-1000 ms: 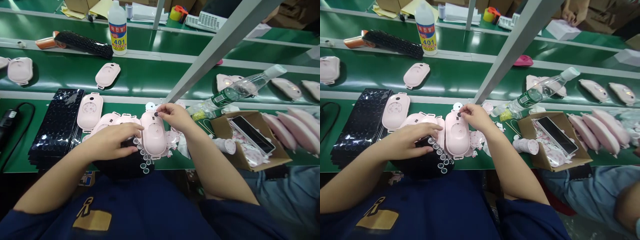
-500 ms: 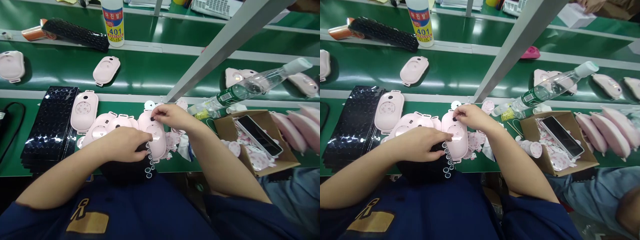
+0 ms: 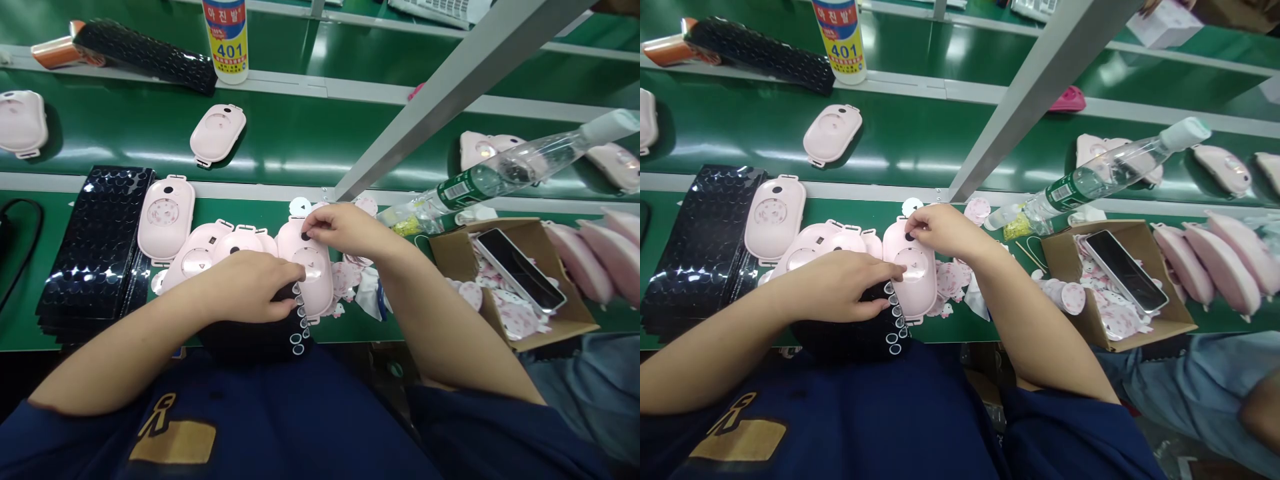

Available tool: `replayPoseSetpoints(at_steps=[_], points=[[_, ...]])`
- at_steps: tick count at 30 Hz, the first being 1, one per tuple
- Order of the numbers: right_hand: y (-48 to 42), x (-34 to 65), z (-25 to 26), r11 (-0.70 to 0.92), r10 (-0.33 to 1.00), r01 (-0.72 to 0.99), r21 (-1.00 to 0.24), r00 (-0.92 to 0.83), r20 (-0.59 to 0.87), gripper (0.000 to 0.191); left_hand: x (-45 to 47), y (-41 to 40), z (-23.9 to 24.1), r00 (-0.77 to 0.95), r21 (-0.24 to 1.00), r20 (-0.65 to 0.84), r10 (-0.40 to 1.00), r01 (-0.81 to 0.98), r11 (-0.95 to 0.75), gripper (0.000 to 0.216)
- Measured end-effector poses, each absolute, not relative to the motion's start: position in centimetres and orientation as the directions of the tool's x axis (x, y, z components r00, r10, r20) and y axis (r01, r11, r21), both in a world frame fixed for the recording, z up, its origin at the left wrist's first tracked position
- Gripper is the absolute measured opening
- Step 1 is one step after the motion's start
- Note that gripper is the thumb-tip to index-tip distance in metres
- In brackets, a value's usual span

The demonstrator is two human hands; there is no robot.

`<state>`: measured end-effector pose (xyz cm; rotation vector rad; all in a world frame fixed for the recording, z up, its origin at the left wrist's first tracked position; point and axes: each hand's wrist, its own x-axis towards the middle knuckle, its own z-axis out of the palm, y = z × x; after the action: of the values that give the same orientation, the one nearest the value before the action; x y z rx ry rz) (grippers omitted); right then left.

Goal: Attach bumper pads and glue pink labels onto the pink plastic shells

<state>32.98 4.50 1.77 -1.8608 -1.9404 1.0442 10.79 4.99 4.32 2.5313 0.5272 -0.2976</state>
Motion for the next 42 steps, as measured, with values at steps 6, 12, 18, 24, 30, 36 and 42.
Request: replayPoseSetpoints(at_steps=[6,12,18,24,30,36,42], points=[[4.4,31.9,2.0,-0.071,0.963,0.842,-0.535,-0.082,-0.257,0.020,10.8,4.9,4.4,0.896,0.449,-0.312,0.314,0.431,-0.783,0.037],[4.6,31.3,2.0,-0.012,0.972,0.885,-0.466,-0.099,-0.213,0.023,10.8,4.9,4.4,0.898,0.441,-0.312,0.311,0.427,-0.790,0.039],[4.7,31.2,1.7,0.039,0.976,0.902,-0.429,-0.127,-0.178,0.023,10.8,4.9,4.3,0.902,0.455,-0.305,0.306,0.421,-0.785,0.040],[4.7,30.7,2.1,-0.015,0.969,0.914,-0.405,-0.087,-0.233,0.023,10.7,4.8,4.5,0.895,0.448,-0.322,0.310,0.432,-0.782,0.041],[4.8,30.5,1.9,-0.069,0.967,0.899,-0.433,-0.048,-0.252,0.023,10.9,4.8,4.1,0.904,0.453,-0.293,0.310,0.417,-0.788,0.038],[1.3,32.4,1.4,-0.248,0.966,0.801,-0.544,0.164,-0.199,0.026,5.7,5.8,6.1,0.904,0.621,-0.009,0.427,0.340,-0.706,0.026],[-3.6,32.5,-1.0,-0.490,0.847,0.578,-0.653,0.137,-0.514,0.077,-7.5,6.0,7.5,0.436,0.917,0.100,0.894,0.308,-0.253,0.022]])
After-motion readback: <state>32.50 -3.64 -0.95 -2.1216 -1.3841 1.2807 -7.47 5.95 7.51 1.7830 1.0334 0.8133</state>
